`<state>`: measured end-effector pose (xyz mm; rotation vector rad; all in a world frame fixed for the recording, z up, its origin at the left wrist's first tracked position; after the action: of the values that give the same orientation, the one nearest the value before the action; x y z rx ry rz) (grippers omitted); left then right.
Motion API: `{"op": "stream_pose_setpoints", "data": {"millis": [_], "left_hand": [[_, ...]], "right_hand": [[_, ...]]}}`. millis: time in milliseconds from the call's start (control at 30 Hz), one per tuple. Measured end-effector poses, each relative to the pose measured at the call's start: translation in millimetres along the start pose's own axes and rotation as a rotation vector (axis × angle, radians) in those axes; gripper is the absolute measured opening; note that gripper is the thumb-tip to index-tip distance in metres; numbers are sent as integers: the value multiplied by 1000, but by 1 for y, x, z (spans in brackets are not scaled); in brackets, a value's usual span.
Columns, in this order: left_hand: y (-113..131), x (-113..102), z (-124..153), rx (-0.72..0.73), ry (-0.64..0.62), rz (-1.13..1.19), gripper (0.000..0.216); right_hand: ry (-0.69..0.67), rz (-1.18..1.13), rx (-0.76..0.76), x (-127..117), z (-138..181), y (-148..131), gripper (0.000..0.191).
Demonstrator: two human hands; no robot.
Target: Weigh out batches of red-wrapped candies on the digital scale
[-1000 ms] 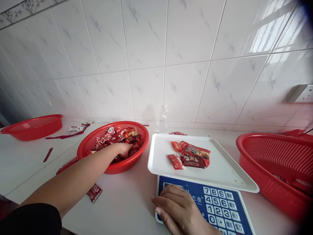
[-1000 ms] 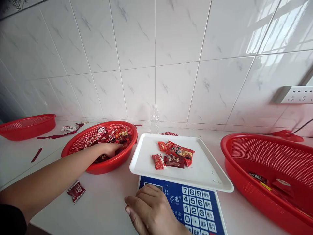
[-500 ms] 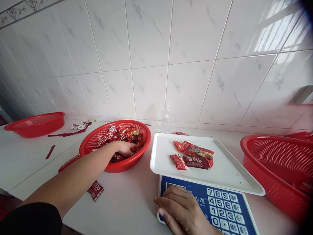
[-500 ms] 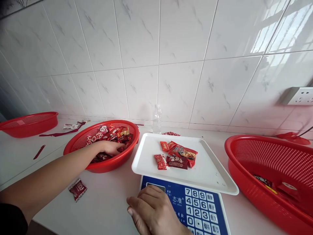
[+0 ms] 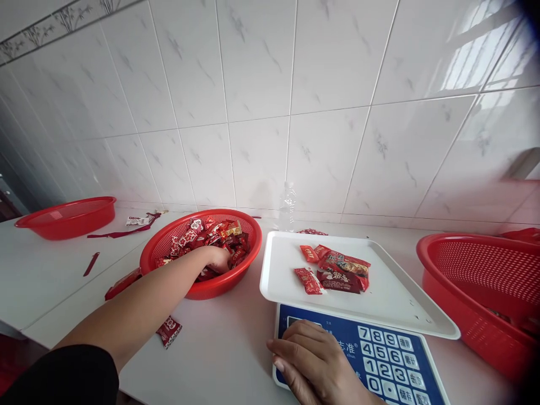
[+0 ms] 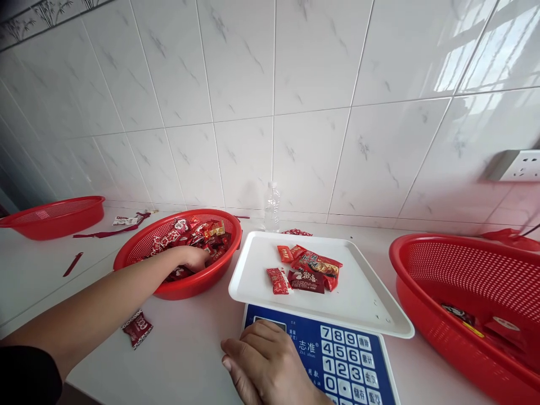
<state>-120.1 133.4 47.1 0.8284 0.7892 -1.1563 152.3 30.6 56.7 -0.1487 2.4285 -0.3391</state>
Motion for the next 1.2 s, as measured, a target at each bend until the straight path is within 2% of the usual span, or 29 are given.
{"op": "stream_pose_setpoints", "data": {"millis": [100,300,467,600,767,867,967,1067,1200], "left_hand": [[0,1,3,-44,-97,-31,27],[2,0,7,-46,-107,-69,33],[0,0,8,-52,-70,-83,37],[-1,-3,11,-113,-22,-107,46],[-3,-7,15,-181,-5,-187,29],[-8,-12,15,-203,89,-237,30],[-11,-15,13,-187,160,-246,30],[-8,-10,10,-124,122,-207,30],[0,-5,10,-67,128,-173,49]], "right_hand": [[-6,4,0,0,0,0,16],[17,17,3,-2,-1,-2,19],[19,9,-3,-2,0,-2,20],[41,14,-29,-2,-1,-2,18],[79,22,-85,0,-2,-1,17],[106,34,-119,2,-2,2,16],[105,36,-120,4,0,4,16],[99,38,-125,5,2,5,17],[83,36,-127,6,2,4,16]]}}
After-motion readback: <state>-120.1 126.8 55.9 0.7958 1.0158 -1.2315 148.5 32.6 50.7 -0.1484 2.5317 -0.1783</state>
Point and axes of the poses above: each hand's wrist, its own z-axis away from the middle knuckle, its own x-axis out of the palm, y = z × x, the point moved 4 cm from there along -z, towards the middle knuckle, and after that the axes turned 1 degree about -y, right-handed, at the moved point
